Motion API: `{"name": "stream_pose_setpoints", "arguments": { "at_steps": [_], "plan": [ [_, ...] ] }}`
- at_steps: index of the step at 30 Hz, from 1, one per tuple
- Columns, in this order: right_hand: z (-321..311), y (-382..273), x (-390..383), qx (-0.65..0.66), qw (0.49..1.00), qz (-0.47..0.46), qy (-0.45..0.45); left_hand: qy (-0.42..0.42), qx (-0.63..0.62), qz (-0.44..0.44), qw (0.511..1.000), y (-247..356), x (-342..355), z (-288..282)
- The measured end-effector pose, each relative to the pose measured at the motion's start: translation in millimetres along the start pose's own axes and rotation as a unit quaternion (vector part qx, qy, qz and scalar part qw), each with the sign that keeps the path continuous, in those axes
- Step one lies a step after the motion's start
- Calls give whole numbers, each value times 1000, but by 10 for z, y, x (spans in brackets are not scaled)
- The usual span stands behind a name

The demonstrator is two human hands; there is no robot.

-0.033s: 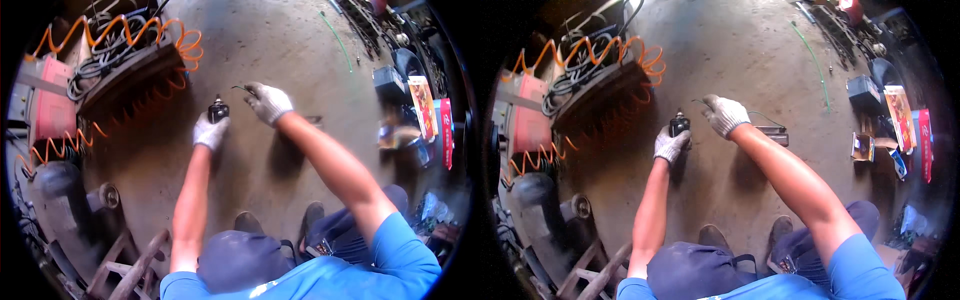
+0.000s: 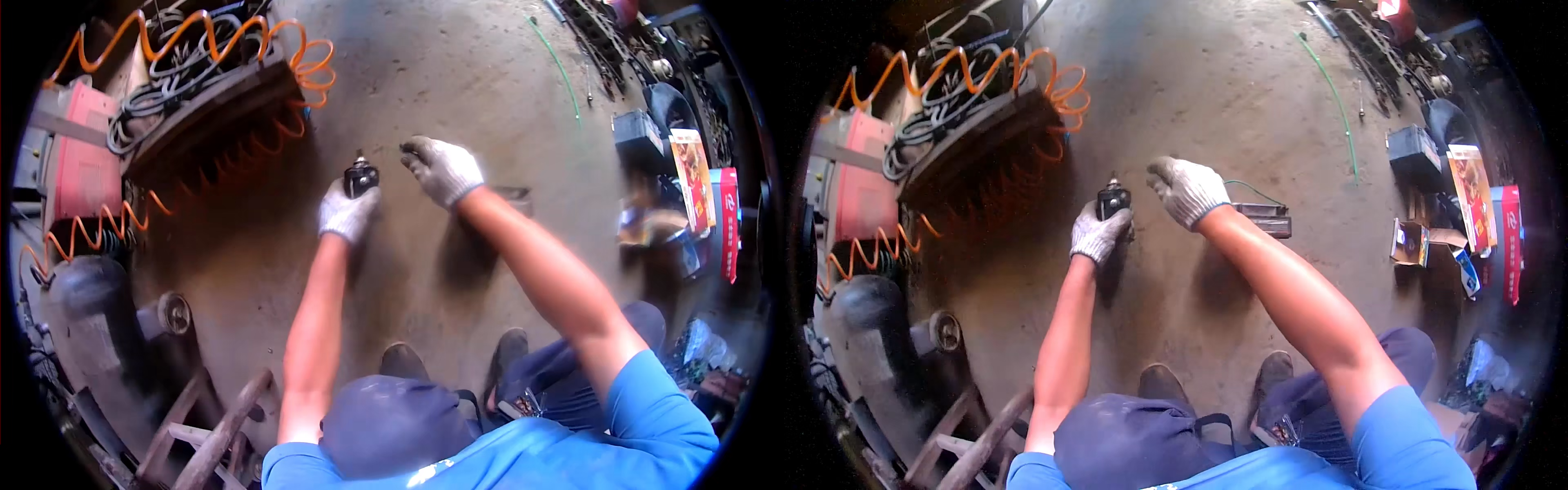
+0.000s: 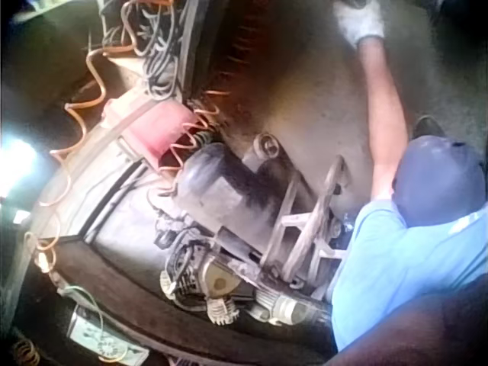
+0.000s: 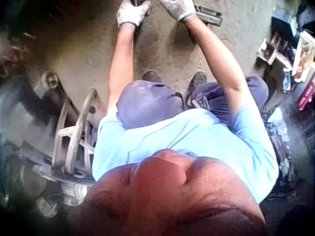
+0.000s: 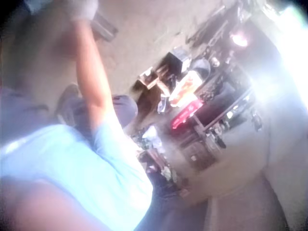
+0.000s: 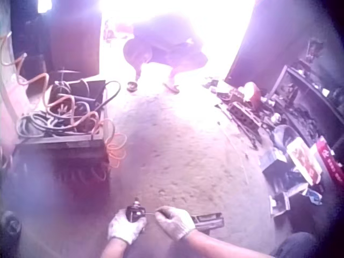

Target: The person connects wires from a battery to a starter motor to test its function, resulting in visible sparks, and then places a cap on the motor.

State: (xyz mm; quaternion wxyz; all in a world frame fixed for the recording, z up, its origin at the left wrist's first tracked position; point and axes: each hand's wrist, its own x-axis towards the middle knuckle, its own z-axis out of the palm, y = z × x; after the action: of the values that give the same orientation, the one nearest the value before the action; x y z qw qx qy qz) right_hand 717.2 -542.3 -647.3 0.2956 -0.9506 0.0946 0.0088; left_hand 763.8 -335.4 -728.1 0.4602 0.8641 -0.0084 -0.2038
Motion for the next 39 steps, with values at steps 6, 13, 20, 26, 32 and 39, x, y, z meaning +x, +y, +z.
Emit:
{"name": "stream_pose_setpoints", "arguments": {
  "at_steps": [6, 13, 20, 26, 32, 39],
  "plan": [
    [244, 55, -253, 44, 998, 13, -39, 3, 93, -74, 993, 68, -39, 132],
    [258, 16, -216, 107, 993, 48, -5, 2, 108, -70, 992, 220, -134, 79],
    [374, 104, -323, 125, 991, 44, 11, 20, 77, -28, 996, 155, -177, -4],
    [437, 113, -360, 196, 978, 43, 48, 71, 59, 21, 995, -73, -196, 146],
    [465, 147, -359, 184, 981, 25, 49, 81, 55, 19, 995, -163, -187, 216],
    [521, 196, -354, 192, 980, 35, 44, 89, 41, 22, 995, -174, -189, 217]
  ]
}}
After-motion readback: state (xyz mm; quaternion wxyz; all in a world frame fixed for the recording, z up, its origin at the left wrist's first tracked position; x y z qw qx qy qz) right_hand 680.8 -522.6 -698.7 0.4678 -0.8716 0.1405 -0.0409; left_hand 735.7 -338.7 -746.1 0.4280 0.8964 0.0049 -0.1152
